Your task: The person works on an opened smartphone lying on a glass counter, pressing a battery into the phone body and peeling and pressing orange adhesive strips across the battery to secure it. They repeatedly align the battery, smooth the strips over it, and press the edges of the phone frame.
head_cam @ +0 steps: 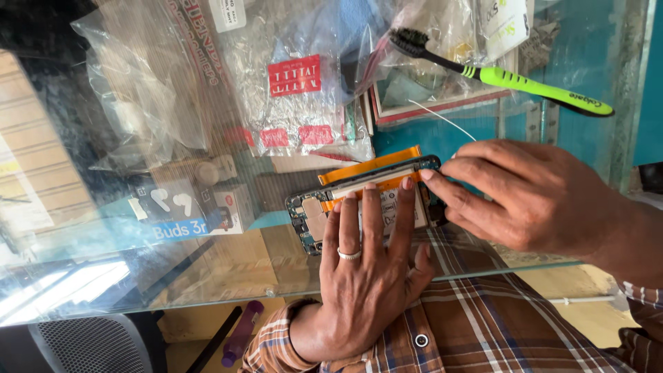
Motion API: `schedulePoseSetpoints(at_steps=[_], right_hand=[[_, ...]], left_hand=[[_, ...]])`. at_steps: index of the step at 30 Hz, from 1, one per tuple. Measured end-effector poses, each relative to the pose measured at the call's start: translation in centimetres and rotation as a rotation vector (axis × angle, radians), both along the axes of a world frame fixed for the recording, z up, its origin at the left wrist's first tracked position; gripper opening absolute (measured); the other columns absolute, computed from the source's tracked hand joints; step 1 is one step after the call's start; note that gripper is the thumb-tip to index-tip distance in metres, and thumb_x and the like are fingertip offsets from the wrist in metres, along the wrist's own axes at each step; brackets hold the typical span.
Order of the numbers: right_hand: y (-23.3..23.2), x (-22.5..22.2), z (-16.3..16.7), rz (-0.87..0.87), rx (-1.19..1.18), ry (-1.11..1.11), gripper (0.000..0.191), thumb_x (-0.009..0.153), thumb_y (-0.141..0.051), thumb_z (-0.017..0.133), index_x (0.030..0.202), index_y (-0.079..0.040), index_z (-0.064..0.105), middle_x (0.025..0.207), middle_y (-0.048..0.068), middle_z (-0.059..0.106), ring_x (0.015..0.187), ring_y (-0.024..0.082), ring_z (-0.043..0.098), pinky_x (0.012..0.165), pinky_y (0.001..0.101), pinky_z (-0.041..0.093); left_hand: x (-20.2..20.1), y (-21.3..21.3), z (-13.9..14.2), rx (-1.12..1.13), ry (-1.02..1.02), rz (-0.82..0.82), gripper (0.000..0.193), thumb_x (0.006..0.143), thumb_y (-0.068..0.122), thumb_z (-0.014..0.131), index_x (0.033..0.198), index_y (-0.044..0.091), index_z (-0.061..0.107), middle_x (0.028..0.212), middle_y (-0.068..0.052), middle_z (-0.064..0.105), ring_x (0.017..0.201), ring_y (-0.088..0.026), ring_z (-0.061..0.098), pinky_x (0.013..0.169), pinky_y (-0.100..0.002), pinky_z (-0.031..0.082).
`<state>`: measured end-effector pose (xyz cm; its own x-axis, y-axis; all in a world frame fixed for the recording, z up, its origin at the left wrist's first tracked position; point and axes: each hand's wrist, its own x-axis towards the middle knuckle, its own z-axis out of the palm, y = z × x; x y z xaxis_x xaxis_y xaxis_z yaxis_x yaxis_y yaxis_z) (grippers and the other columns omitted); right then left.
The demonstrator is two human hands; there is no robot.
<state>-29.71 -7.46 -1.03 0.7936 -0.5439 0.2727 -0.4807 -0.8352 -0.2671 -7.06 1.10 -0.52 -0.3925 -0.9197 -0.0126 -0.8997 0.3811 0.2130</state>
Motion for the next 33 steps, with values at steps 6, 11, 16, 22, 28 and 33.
schedulePoseSetpoints(at_steps=[6,11,16,22,28,33], right_hand=[[-0.2,0.3,0.1,-0.001,-0.005,0.041,0.038,0.084,-0.020,0.075,0.114,0.003,0.073,0.102,0.011,0.064,0.097,0.026,0.065,0.083,0.0380,0.060],[-0.2,0.8,0.3,0.022,-0.086,0.128,0.031,0.080,-0.010,0.072,0.108,0.003,0.074,0.101,0.011,0.066,0.099,0.027,0.066,0.087,0.0393,0.061],[0.4,1.6,0.3,0.032,-0.182,0.249,0.013,0.084,-0.012,0.071,0.091,-0.002,0.071,0.104,0.011,0.070,0.099,0.029,0.068,0.091,0.0418,0.060],[0.5,2.0,0.0,0.024,-0.190,0.223,0.008,0.081,-0.012,0.072,0.085,-0.005,0.074,0.101,0.011,0.072,0.093,0.027,0.070,0.084,0.0393,0.062],[0.2,-0.3,0.0,-0.020,0.081,-0.001,0.031,0.082,-0.008,0.073,0.111,0.002,0.077,0.108,0.011,0.068,0.100,0.027,0.068,0.085,0.0384,0.062],[1.2,-1.1,-0.7,-0.089,0.145,-0.018,0.036,0.083,-0.012,0.073,0.116,0.002,0.072,0.125,0.013,0.067,0.107,0.028,0.068,0.088,0.0387,0.061]], left_hand=[[0.2,0.0,-0.2,-0.027,-0.032,-0.019,0.063,0.102,0.044,0.057,0.157,0.015,0.051,0.155,-0.021,0.043,0.140,-0.037,0.044,0.117,-0.047,0.042],[0.3,0.1,-0.5,-0.045,-0.042,-0.015,0.060,0.104,0.045,0.054,0.157,0.017,0.052,0.154,-0.019,0.045,0.140,-0.036,0.044,0.117,-0.047,0.043],[0.4,0.1,-0.7,-0.048,-0.026,-0.018,0.058,0.105,0.045,0.053,0.155,0.016,0.054,0.154,-0.020,0.046,0.140,-0.036,0.046,0.117,-0.047,0.044],[0.5,-0.1,-0.7,-0.091,-0.030,-0.017,0.055,0.110,0.045,0.062,0.156,0.016,0.055,0.156,-0.016,0.045,0.141,-0.032,0.044,0.116,-0.045,0.044],[1.2,-0.3,-0.4,-0.091,-0.090,-0.100,0.056,0.110,0.045,0.063,0.154,0.012,0.057,0.158,-0.012,0.048,0.143,-0.028,0.043,0.114,-0.045,0.044],[1.4,-0.3,-0.3,-0.091,-0.108,-0.116,0.058,0.109,0.047,0.063,0.154,0.011,0.056,0.158,-0.013,0.048,0.146,-0.030,0.039,0.115,-0.047,0.043]])
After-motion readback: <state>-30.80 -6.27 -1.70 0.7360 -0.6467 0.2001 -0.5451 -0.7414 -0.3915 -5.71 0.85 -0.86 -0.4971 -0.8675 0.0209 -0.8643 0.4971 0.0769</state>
